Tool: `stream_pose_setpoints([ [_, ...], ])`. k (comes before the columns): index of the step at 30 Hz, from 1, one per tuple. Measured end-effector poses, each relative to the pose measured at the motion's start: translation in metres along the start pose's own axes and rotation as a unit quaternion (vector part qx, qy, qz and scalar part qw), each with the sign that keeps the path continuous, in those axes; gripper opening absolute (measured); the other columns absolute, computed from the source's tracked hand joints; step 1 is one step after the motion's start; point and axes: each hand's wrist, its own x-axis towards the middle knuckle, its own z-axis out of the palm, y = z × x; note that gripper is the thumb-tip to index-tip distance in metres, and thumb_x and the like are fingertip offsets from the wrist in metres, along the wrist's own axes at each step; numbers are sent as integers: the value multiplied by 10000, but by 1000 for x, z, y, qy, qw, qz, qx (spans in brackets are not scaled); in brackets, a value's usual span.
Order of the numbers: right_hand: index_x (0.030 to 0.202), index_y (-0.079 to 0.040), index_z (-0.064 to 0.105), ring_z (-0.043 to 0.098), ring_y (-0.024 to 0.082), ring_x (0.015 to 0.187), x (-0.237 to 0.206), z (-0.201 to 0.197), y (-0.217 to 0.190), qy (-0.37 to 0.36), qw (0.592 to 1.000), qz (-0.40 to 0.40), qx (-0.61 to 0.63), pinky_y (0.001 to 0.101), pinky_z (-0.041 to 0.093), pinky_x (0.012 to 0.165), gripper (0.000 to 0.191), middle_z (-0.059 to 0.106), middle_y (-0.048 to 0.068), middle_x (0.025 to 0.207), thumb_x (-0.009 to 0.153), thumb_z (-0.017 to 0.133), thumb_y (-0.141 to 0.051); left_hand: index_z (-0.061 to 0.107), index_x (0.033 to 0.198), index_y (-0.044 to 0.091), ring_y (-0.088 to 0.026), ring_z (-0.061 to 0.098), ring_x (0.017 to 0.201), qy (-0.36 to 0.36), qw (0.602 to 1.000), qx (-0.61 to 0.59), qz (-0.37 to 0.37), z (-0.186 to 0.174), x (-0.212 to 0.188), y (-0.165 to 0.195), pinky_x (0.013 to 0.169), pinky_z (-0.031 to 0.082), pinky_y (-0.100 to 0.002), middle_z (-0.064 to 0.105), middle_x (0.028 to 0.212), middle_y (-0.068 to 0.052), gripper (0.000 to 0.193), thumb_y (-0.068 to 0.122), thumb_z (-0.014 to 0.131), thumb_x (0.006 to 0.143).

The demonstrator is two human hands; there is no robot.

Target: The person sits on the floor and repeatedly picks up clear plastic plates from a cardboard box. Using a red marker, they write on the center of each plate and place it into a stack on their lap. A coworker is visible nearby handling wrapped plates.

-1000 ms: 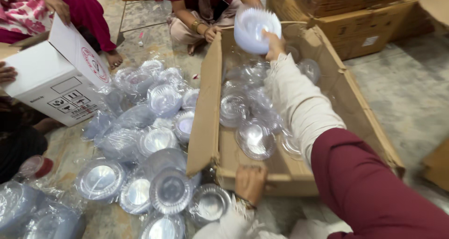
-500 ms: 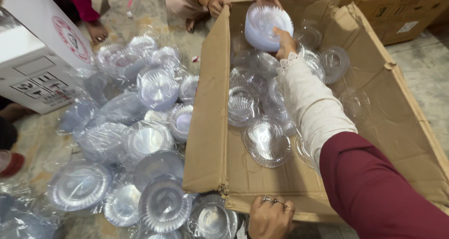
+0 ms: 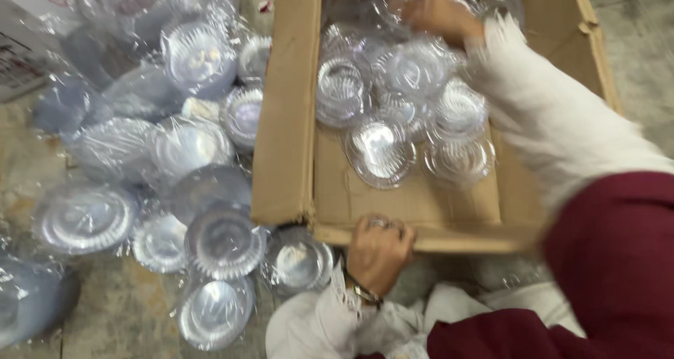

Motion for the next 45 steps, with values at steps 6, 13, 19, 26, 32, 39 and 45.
stream_pose_setpoints([
  [6, 1554, -112, 397, 658, 352, 1071, -281, 45, 62, -287, 840, 58, -457, 462, 543, 919, 933, 669, 233, 1215, 793, 806, -465, 722, 1084, 152, -237, 708, 915, -68, 997, 6, 25, -5, 44, 12, 1122, 343, -581, 740, 902, -49, 419, 287, 715, 688],
  [13, 1336, -63, 680, 751, 325, 738, -302, 5, 104, -49, 804, -31, -592, 432, 608, 704, 583, 754, 179, 888, 906, 791, -440, 665, 1027, 57, -289, 665, 1167, 170, 955, -106, 221, -3, -40, 57, 1138, 456, -495, 704, 1180, -126, 162, 96, 722, 881],
  [19, 1282, -80, 706, 748, 317, 837, -290, 46, 128, -28, 843, -90, -529, 440, 589, 752, 570, 768, 153, 966, 855, 827, -438, 657, 1050, 89, -287, 633, 1205, -446, 892, 59, -34, -5, -102, -7, 1142, 416, -525, 684, 1221, -109, 166, 144, 668, 893],
  [26, 1266, -41, 687, 742, 328, 827, -303, 41, 114, 4, 850, -82, -521, 437, 589, 757, 597, 746, 184, 925, 845, 845, -434, 648, 1076, 126, -284, 594, 1250, -458, 878, 114, -78, -29, -92, -25, 1146, 370, -559, 661, 1269, -89, 189, 199, 604, 907],
  [32, 1203, -80, 699, 751, 310, 818, -322, 70, 114, 2, 862, -87, -499, 417, 589, 721, 459, 758, 155, 932, 870, 819, -372, 640, 1098, 158, -282, 562, 1288, -425, 888, 147, -96, -40, -111, -54, 1150, 331, -588, 641, 1310, -72, 219, 246, 549, 919],
  [39, 1039, -81, 673, 710, 358, 764, -359, 78, 121, 39, 844, -104, -524, 457, 551, 648, 374, 733, 140, 911, 817, 823, -342, 631, 1124, 196, -279, 523, 1333, -365, 903, 224, -45, -47, -149, -69, 1155, 285, -623, 618, 1358, -52, 263, 302, 485, 933],
  [45, 954, -94, 659, 687, 334, 785, -433, 70, 106, -5, 837, -104, -537, 451, 543, 655, 287, 700, 97, 881, 788, 779, -295, 605, 1281, 206, -289, 540, 1300, -488, 849, 129, -156, -52, -155, -97, 1175, 311, -525, 585, 1393, -61, 336, 304, 416, 1022],
])
